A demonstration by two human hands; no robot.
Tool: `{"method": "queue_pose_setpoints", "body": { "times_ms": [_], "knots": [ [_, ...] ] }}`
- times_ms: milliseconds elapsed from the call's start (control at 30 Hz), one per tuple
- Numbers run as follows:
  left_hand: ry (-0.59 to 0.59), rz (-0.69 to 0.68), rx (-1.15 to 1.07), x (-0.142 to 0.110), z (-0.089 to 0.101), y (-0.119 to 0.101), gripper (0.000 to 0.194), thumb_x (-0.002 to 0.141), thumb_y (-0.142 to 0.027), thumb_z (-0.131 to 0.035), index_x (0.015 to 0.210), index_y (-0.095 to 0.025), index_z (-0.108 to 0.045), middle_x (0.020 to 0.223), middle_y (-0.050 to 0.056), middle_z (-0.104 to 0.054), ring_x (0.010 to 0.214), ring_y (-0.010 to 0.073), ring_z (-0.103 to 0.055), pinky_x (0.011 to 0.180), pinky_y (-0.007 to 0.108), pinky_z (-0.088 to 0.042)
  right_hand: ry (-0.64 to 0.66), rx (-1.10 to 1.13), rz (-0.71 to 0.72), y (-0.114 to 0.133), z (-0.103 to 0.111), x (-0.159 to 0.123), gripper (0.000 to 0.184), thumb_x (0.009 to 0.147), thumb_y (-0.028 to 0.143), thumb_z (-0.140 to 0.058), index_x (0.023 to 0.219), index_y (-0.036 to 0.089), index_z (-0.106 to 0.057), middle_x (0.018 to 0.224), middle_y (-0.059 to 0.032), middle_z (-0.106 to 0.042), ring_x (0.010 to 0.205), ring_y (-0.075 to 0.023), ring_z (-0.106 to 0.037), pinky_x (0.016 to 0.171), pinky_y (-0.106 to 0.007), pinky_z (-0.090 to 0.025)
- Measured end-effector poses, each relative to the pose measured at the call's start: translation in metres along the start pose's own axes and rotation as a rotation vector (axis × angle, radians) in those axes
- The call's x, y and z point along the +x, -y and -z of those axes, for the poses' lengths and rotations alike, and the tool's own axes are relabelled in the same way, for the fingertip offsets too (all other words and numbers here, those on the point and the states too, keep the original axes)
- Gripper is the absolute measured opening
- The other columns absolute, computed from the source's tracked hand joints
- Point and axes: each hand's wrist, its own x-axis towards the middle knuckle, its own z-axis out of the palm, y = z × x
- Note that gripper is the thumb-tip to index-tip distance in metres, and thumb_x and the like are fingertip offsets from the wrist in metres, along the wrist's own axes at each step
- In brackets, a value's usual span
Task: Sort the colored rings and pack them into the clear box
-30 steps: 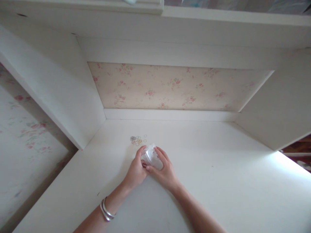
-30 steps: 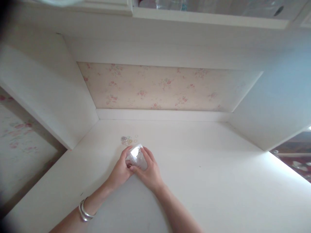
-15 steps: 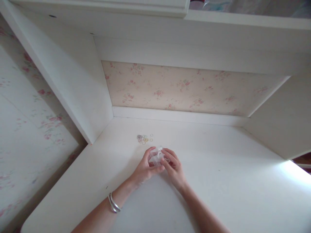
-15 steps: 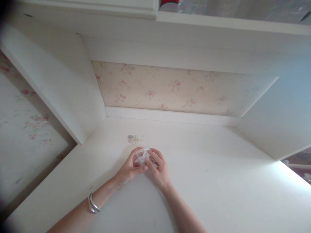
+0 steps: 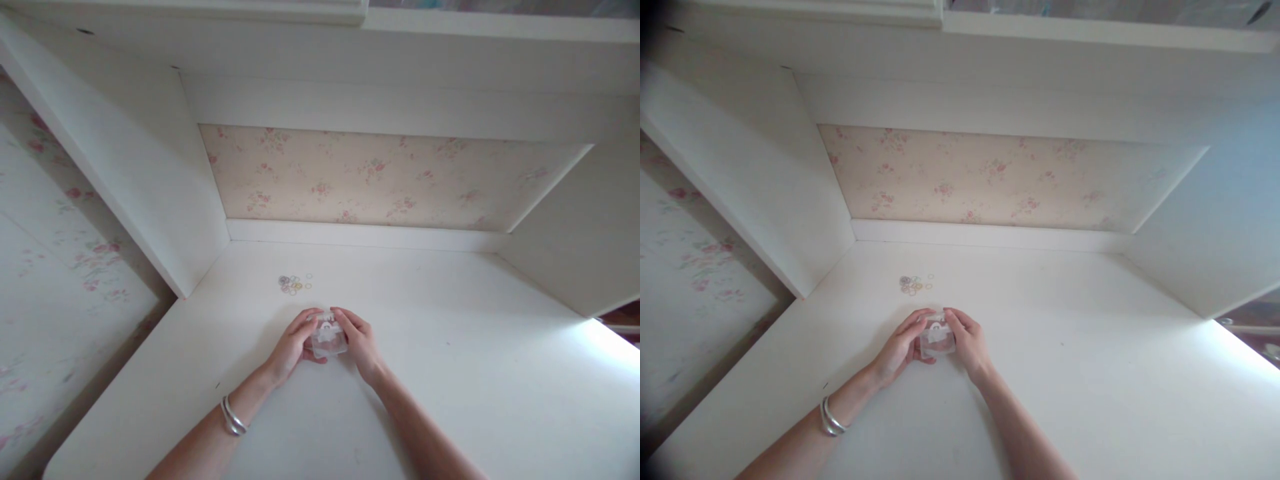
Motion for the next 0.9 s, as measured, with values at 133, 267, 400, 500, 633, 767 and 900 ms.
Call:
{"method": "queue_pose_setpoints", "body": {
  "times_ms": [133,267,400,500,633,767,900],
  "knots": [
    [0.039,0.029,-0.024,0.0008,0.0014,0.0011,0.04,0.083,-0.046,-0.054,0.116,-0.024,-0.049,0.103,0.007,-0.061,0.076,0.0197,-0.064,0.058,0.034,-0.057,-0.027,-0.047,0.018,-0.0033,0.0009,0.0014,0.043,0.075,0.054,-0.059,0.094,0.017,-0.069,0.074,-0.0021,-0.066,0.06,-0.0132,-0.055,0.054,-0.023,-0.043],
    [0.018,0.016,-0.024,0.0012,0.0017,0.0031,0.039,0.085,-0.045,-0.052,0.118,-0.025,-0.048,0.106,0.008,-0.061,0.076,0.0195,-0.065,0.059,0.035,-0.056,-0.028,-0.074,0.009,-0.0039,0.001,0.0017,0.043,0.074,0.055,-0.06,0.095,0.018,-0.069,0.073,-0.0023,-0.065,0.058,-0.0134,-0.055,0.051,-0.023,-0.044],
    [0.009,0.036,-0.029,0.0005,0.0011,0.0033,0.04,0.084,-0.045,-0.053,0.118,-0.025,-0.049,0.104,0.008,-0.062,0.077,0.0197,-0.065,0.059,0.034,-0.056,-0.031,-0.086,0.009,-0.0022,0.0003,0.0009,0.042,0.072,0.054,-0.061,0.093,0.018,-0.068,0.074,-0.0024,-0.065,0.059,-0.014,-0.055,0.051,-0.024,-0.045],
    [0.018,0.062,-0.039,-0.0003,0.0016,0.0019,0.04,0.084,-0.046,-0.053,0.118,-0.026,-0.05,0.108,0.008,-0.061,0.079,0.0196,-0.065,0.058,0.033,-0.056,-0.035,-0.095,0.007,-0.0026,0.0001,0.0008,0.043,0.072,0.056,-0.061,0.092,0.018,-0.068,0.071,-0.0019,-0.065,0.056,-0.014,-0.055,0.049,-0.024,-0.044],
    [0.036,0.09,-0.03,-0.0013,0.0024,0.0007,0.041,0.084,-0.047,-0.051,0.121,-0.029,-0.047,0.117,0.009,-0.058,0.085,0.0222,-0.064,0.052,0.032,-0.057,-0.028,-0.085,0.002,-0.0044,0.0001,0.0015,0.045,0.072,0.057,-0.06,0.093,0.018,-0.067,0.071,-0.0022,-0.065,0.057,-0.0141,-0.055,0.048,-0.024,-0.044],
    [0.016,0.071,-0.045,-0.002,0.0007,0.0001,0.052,0.084,-0.047,-0.052,0.132,-0.033,-0.036,0.119,0.01,-0.056,0.084,0.0225,-0.065,0.052,0.032,-0.057,-0.024,-0.109,0.014,-0.0035,0.0004,0.0019,0.044,0.074,0.056,-0.058,0.093,0.017,-0.067,0.074,-0.0035,-0.066,0.059,-0.0145,-0.056,0.051,-0.023,-0.044],
    [-0.01,0.043,-0.053,-0.001,-0.0005,0.0003,0.063,0.082,-0.046,-0.056,0.137,-0.037,-0.025,0.115,0.009,-0.057,0.082,0.0217,-0.065,0.053,0.031,-0.056,-0.032,-0.148,0.051,-0.0022,0.0009,0.002,0.046,0.075,0.058,-0.056,0.093,0.017,-0.067,0.076,-0.004,-0.066,0.059,-0.0149,-0.056,0.051,-0.024,-0.044]
  ]
}}
